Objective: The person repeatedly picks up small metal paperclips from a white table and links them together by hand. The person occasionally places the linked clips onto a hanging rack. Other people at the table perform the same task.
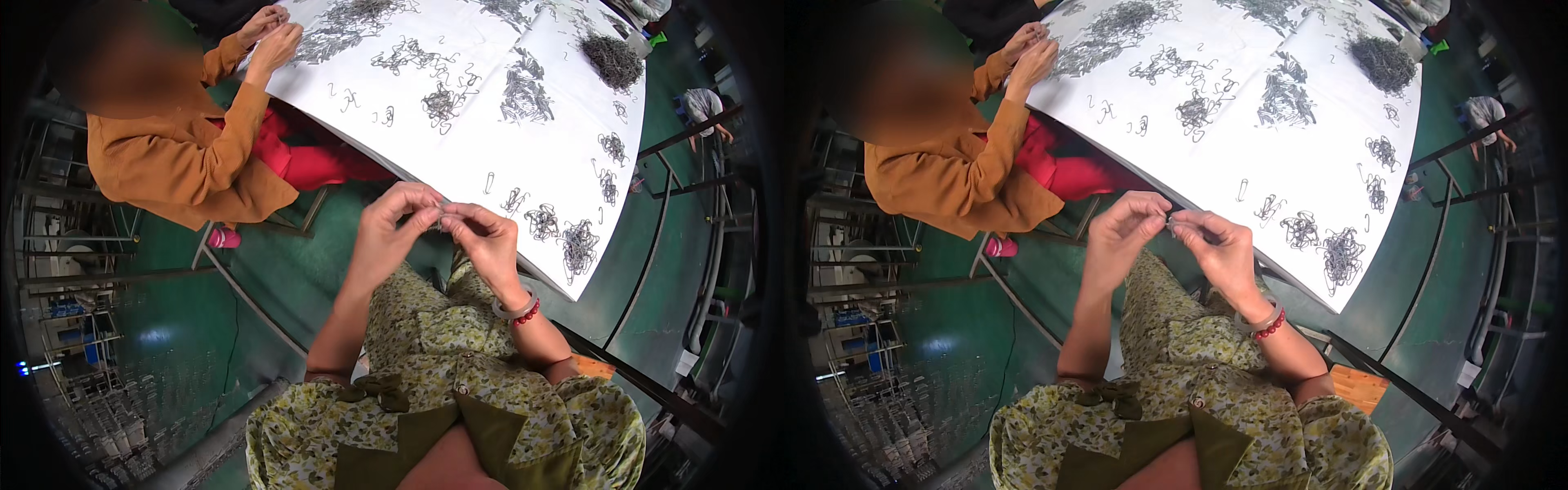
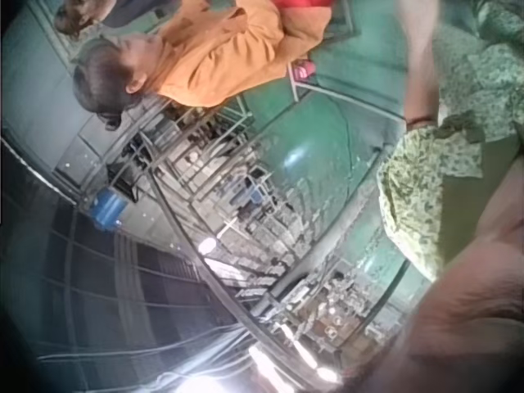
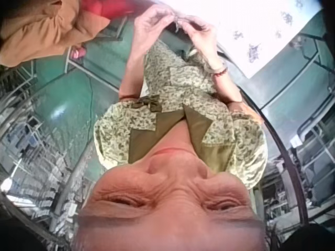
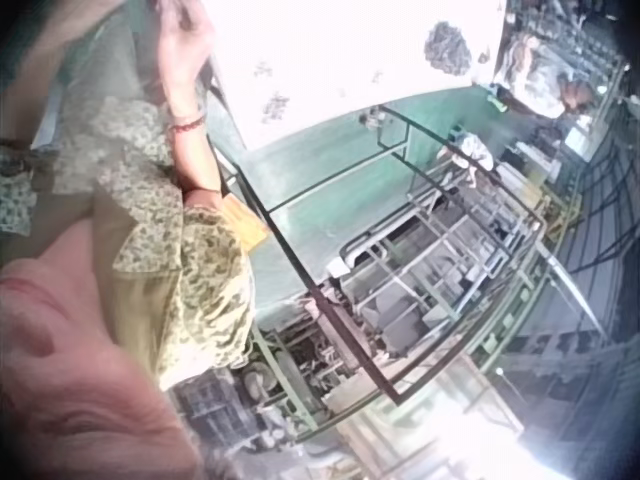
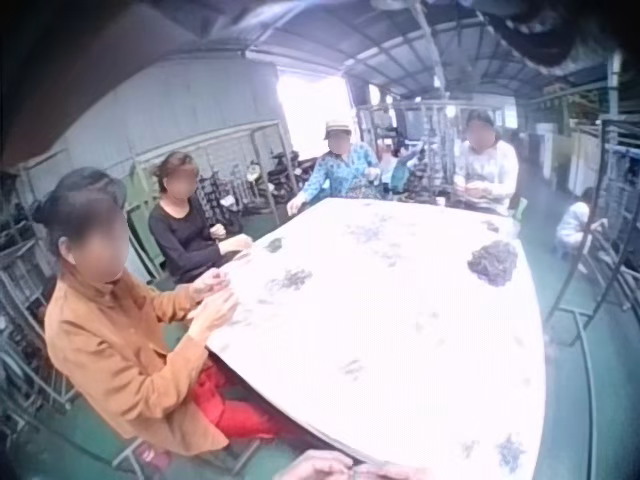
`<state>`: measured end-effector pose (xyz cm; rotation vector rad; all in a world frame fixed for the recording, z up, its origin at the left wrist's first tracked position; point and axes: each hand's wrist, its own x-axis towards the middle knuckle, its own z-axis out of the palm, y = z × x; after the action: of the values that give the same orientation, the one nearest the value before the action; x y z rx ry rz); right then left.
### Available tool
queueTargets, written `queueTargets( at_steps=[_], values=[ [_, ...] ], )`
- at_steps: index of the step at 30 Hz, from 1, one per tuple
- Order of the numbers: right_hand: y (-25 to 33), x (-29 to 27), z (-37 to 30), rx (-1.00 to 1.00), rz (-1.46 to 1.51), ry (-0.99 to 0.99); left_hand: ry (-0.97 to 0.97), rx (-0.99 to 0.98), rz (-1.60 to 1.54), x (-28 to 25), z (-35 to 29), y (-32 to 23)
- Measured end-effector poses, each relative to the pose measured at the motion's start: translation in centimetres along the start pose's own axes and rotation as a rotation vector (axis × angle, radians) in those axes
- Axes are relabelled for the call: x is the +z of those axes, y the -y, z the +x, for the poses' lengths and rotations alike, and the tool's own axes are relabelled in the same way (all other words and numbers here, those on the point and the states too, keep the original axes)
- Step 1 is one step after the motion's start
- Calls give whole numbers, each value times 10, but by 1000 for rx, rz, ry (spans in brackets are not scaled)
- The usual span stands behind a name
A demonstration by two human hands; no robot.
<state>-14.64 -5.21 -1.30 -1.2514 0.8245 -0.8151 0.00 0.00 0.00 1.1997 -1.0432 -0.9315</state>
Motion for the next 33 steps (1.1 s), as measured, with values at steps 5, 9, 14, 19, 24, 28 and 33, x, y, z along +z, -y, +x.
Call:
queueTargets(
  at_steps=[5, 9, 14, 19, 24, 28, 33],
  values=[
    [-1, 7, -3, -69, 37, -81, -204, 206, 404, 13, -15, 6],
    [1, 9, 0, -137, -44, -119, -257, 224, 392, 19, -13, 9],
    [-13, 4, 6, -356, -114, -44, -259, 292, 287, 26, -8, 20],
    [1, -9, 32, -468, -347, -63, -249, 214, 159, 20, -2, 21],
    [-10, -42, 121, -554, -924, 158, -184, 245, 222, 5, -1, 22],
    [-64, -52, 179, -633, -1337, 254, -160, 273, 396, 4, 0, 18],
    [-89, -22, 173, -721, -1425, 104, -258, 191, 337, -5, -21, 29]
  ],
)
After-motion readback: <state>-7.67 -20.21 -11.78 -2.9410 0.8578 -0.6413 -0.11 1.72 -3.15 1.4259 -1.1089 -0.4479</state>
